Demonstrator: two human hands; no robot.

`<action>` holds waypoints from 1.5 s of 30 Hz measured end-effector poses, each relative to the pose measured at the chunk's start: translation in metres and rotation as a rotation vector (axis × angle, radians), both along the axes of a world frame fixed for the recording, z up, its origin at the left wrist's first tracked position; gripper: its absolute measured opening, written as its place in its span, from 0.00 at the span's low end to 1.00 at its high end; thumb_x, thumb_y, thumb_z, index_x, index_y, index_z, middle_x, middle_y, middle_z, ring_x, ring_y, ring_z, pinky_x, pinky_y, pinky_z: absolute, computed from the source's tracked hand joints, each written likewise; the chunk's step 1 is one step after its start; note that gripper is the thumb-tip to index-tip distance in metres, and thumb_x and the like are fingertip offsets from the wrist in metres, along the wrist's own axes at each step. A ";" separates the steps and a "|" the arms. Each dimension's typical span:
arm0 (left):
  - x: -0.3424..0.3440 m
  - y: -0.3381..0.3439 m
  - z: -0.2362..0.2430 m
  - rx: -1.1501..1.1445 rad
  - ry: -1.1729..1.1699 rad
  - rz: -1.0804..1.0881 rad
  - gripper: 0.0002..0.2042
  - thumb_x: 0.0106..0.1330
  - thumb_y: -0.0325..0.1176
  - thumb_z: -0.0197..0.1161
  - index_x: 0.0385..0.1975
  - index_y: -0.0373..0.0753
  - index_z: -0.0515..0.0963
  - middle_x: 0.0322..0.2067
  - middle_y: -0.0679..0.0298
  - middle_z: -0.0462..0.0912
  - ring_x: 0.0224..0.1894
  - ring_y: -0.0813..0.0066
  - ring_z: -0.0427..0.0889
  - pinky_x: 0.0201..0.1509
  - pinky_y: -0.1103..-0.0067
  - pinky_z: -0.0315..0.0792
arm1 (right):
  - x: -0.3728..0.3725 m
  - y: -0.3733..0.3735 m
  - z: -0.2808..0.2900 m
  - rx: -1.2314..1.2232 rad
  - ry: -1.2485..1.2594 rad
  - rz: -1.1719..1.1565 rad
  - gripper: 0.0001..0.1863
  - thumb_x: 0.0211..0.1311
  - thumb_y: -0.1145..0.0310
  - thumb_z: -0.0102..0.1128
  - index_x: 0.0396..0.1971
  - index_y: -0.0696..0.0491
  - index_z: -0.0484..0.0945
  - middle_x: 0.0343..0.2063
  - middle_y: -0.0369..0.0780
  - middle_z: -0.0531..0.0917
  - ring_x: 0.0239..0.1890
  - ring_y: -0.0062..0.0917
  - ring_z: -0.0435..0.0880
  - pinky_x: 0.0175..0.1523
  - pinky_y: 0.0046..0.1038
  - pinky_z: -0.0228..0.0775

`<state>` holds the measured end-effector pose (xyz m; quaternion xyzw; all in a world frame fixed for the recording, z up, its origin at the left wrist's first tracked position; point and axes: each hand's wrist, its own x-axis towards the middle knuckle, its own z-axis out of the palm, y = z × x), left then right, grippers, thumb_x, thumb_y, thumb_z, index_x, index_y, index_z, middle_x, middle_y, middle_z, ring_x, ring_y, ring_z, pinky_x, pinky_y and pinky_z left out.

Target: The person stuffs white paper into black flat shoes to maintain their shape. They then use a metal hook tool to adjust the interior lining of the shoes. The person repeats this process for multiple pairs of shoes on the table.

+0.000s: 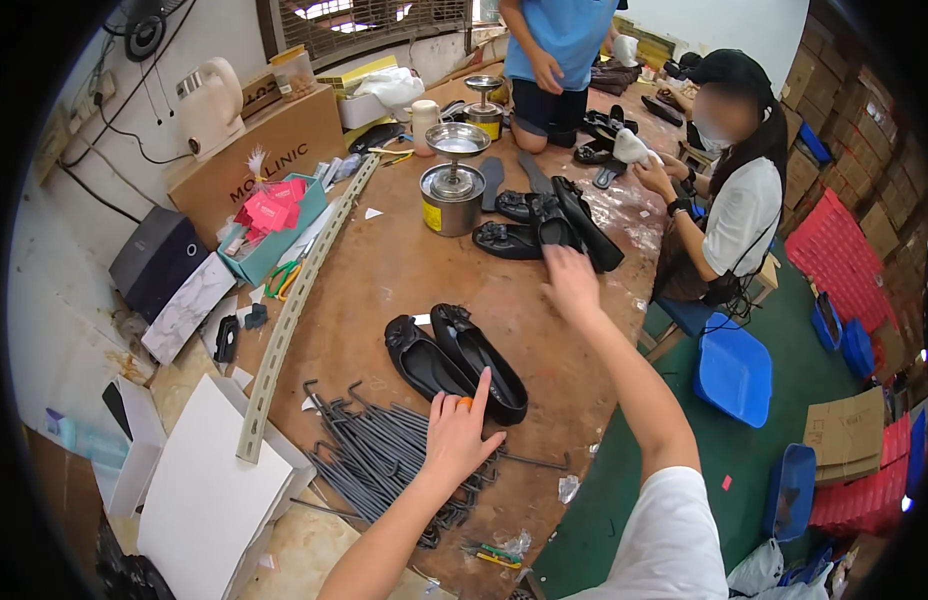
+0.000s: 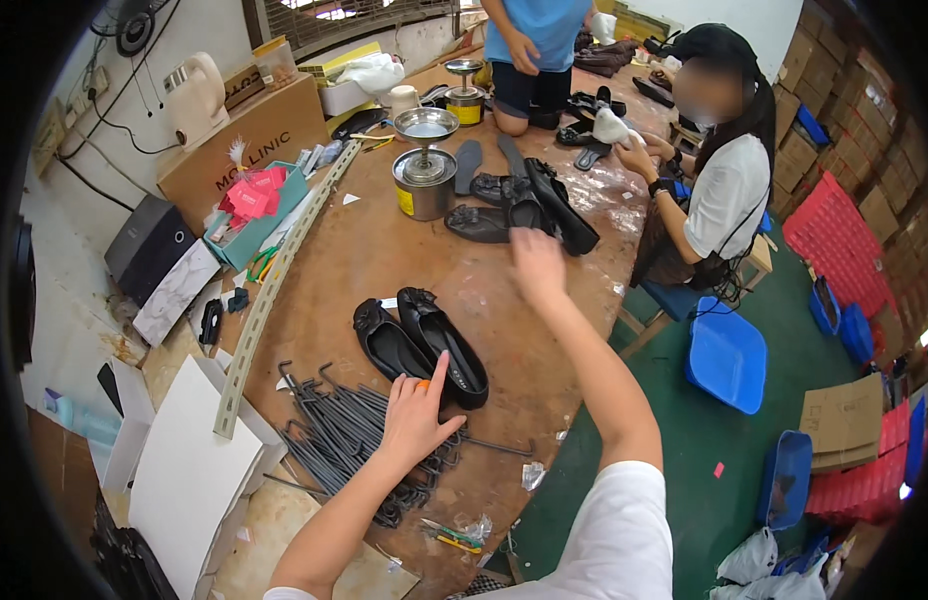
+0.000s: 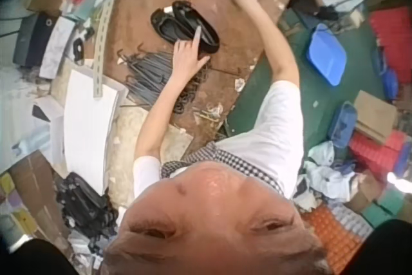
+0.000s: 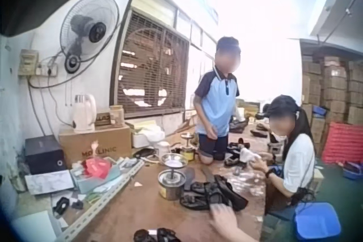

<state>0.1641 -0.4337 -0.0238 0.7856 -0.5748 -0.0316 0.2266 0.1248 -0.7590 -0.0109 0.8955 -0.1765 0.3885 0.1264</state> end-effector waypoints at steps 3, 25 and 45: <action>-0.007 -0.033 0.007 0.090 0.003 -0.022 0.40 0.51 0.50 0.75 0.64 0.45 0.66 0.32 0.54 0.79 0.44 0.51 0.79 0.55 0.60 0.68 | -0.057 -0.026 -0.051 0.276 0.401 -0.266 0.16 0.53 0.69 0.63 0.44 0.52 0.79 0.38 0.42 0.83 0.44 0.38 0.80 0.45 0.38 0.75; -0.153 0.451 0.043 0.268 0.100 0.359 0.23 0.52 0.51 0.72 0.38 0.41 0.74 0.33 0.54 0.74 0.35 0.51 0.79 0.38 0.64 0.74 | -0.141 0.505 -0.011 0.354 0.565 1.027 0.18 0.54 0.66 0.66 0.46 0.50 0.83 0.18 0.31 0.75 0.24 0.22 0.77 0.25 0.25 0.71; -0.073 0.413 0.083 -0.173 -0.061 0.417 0.08 0.57 0.36 0.64 0.20 0.44 0.73 0.27 0.58 0.78 0.38 0.57 0.79 0.44 0.61 0.73 | -0.124 0.547 0.044 2.261 0.137 0.741 0.32 0.69 0.62 0.56 0.69 0.56 0.60 0.63 0.46 0.72 0.64 0.35 0.73 0.63 0.40 0.72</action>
